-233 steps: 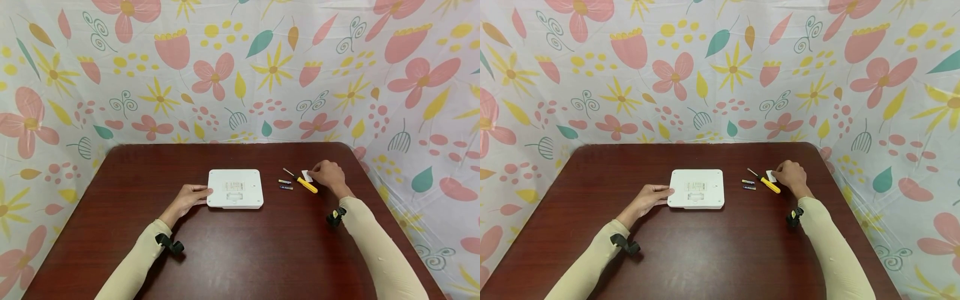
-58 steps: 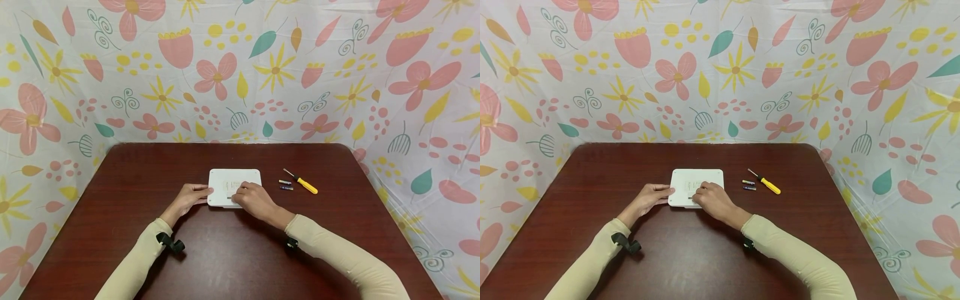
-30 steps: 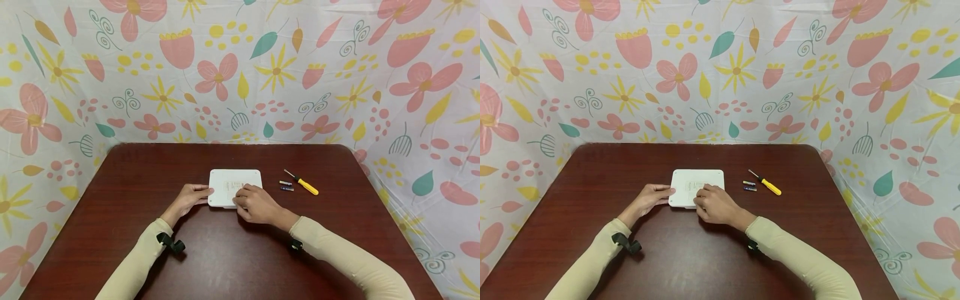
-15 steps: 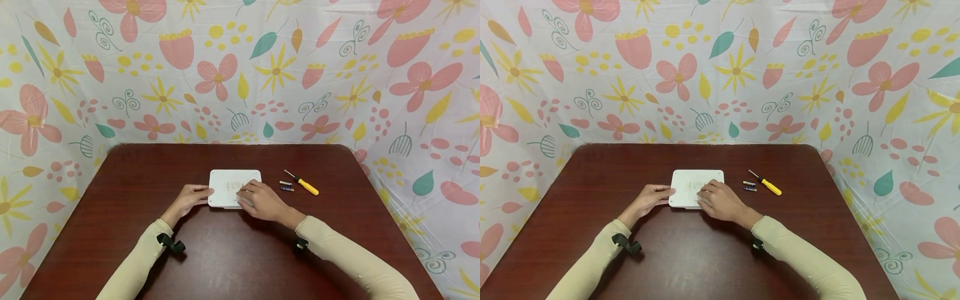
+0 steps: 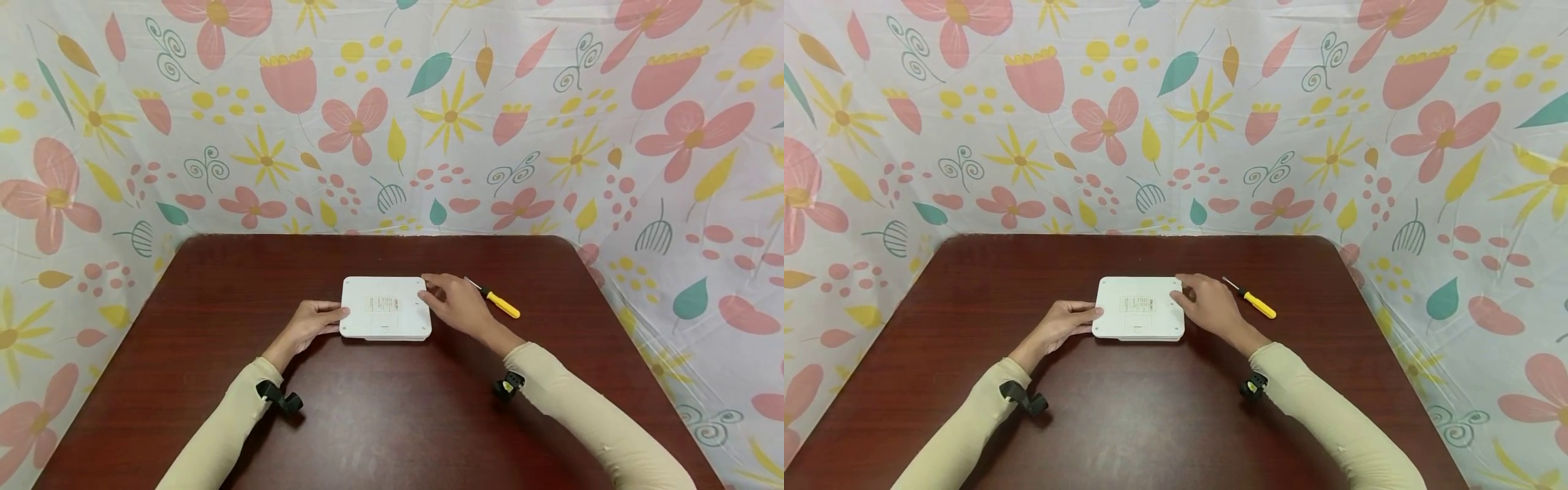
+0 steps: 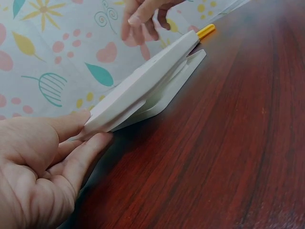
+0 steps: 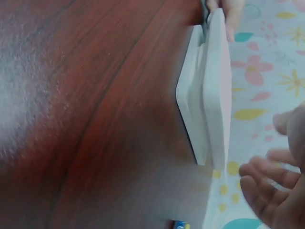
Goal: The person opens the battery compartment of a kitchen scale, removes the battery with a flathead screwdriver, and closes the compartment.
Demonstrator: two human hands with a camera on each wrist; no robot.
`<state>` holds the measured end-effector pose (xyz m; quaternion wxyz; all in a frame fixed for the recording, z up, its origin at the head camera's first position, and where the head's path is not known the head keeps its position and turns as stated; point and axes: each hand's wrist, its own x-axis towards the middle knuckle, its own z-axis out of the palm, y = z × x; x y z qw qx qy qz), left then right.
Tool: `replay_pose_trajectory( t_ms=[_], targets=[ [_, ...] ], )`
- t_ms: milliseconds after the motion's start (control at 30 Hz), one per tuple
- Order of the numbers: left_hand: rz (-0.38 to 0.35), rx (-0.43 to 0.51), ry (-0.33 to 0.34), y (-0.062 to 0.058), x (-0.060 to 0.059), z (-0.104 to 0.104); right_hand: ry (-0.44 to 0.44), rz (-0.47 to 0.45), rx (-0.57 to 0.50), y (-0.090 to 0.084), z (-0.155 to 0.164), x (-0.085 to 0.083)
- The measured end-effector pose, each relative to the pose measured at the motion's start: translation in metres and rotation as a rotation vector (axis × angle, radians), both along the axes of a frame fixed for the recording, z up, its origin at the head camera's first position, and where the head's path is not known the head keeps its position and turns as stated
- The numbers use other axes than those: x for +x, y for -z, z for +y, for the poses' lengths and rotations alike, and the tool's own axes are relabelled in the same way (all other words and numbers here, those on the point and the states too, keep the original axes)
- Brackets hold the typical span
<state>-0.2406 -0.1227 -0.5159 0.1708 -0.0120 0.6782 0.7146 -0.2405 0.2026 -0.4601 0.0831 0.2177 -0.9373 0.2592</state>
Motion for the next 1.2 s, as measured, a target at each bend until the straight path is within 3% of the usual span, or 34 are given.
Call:
replay_pose_trajectory(
  t_ms=[200, 400, 600, 933, 1200],
  targets=[
    [0.004, -0.007, 0.002, 0.002, -0.001, -0.001, 0.157, -0.172, -0.04, 0.005, 0.003, -0.002],
    [0.004, -0.005, 0.006, 0.002, -0.001, -0.001, 0.222, -0.286, -0.039, 0.011, 0.005, -0.001],
    [0.015, 0.013, 0.01, 0.003, -0.001, 0.0, 0.207, -0.419, -0.126, 0.017, 0.007, 0.002],
    [0.007, 0.001, 0.0, 0.001, 0.0, 0.0, 0.174, -0.497, -0.199, 0.023, 0.005, 0.004],
    [0.009, 0.006, 0.0, 0.002, -0.001, -0.001, 0.159, -0.619, -0.313, 0.033, 0.009, -0.003]
  ],
)
